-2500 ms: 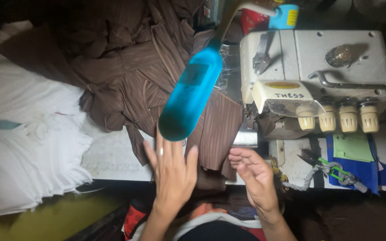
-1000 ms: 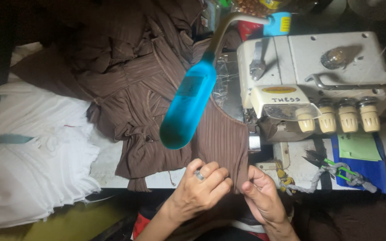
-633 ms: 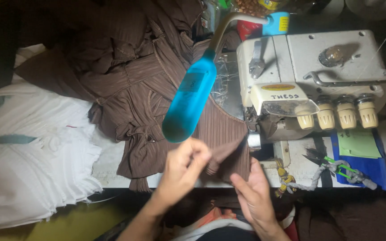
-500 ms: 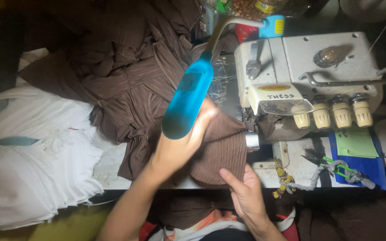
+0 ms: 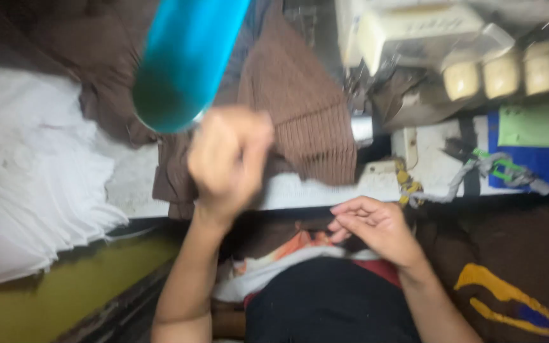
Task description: Inspecting and preparing brown ribbed fabric pieces near an overlock sewing machine
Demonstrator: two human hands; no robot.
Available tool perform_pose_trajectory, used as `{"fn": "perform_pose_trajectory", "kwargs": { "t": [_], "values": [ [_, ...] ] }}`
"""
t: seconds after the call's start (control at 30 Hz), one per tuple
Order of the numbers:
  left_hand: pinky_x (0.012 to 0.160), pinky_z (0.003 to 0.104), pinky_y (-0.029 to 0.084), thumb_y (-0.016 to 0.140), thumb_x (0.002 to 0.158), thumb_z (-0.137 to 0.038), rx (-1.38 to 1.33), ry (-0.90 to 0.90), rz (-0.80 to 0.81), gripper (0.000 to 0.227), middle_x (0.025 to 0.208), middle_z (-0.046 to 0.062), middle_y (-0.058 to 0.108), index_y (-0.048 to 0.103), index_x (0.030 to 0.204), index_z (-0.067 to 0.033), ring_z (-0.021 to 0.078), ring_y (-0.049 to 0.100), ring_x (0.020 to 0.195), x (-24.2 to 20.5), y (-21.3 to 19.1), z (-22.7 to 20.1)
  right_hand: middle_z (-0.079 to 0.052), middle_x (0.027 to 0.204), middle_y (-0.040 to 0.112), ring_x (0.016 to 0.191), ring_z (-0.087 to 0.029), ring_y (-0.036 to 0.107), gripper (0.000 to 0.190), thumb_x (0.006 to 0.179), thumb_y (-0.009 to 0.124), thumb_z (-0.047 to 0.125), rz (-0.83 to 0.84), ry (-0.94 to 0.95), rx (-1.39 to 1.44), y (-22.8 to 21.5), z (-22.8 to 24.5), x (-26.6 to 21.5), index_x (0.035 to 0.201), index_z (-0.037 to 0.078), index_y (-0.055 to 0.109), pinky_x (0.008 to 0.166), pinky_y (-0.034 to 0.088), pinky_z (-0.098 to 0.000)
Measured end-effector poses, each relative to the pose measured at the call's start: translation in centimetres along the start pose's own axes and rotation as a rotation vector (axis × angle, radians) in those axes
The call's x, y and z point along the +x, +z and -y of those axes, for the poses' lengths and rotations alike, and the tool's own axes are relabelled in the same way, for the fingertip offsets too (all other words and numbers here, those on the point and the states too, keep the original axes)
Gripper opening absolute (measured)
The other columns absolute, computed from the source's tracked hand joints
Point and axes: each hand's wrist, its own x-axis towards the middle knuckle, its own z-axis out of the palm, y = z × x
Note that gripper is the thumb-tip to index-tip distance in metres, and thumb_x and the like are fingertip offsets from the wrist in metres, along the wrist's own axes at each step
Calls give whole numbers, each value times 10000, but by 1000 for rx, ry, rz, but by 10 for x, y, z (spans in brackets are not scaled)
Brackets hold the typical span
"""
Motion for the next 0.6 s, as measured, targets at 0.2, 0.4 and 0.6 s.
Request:
{"fn": "perform_pose_trajectory", "kwargs": {
  "t": [0.2, 0.4, 0.6],
  "values": [
    [528, 404, 443, 534, 803, -170, -477, -622, 931, 156, 689, 155, 609, 581, 721, -45, 349, 579, 634, -141, -29, -41, -153, 585, 677, 468, -177, 662, 119, 715, 563, -5, 11, 112, -275, -52, -30, -34, 788, -52, 644, 455, 552, -301],
    [495, 366, 343, 494, 814, -173, 268, -188, 859, 152, 676, 66, 453, 566, 910, -80, 253, 453, 616, -234, 3, -51, -140, 632, 628, 485, -157, 616, 98, 744, 546, -8, -189, -125, -339, -45, 21, -61, 815, -55, 593, 535, 528, -204],
    [519, 343, 347, 473, 738, -166, 367, -105, 903, 82, 648, 27, 467, 553, 746, -150, 219, 467, 601, -244, 18, -44, -216, 837, 547, 784, -249, 580, 42, 1019, 488, -53, -688, -582, -571, -79, 38, -44, 1012, -93, 500, 806, 471, -291]
  ]
}}
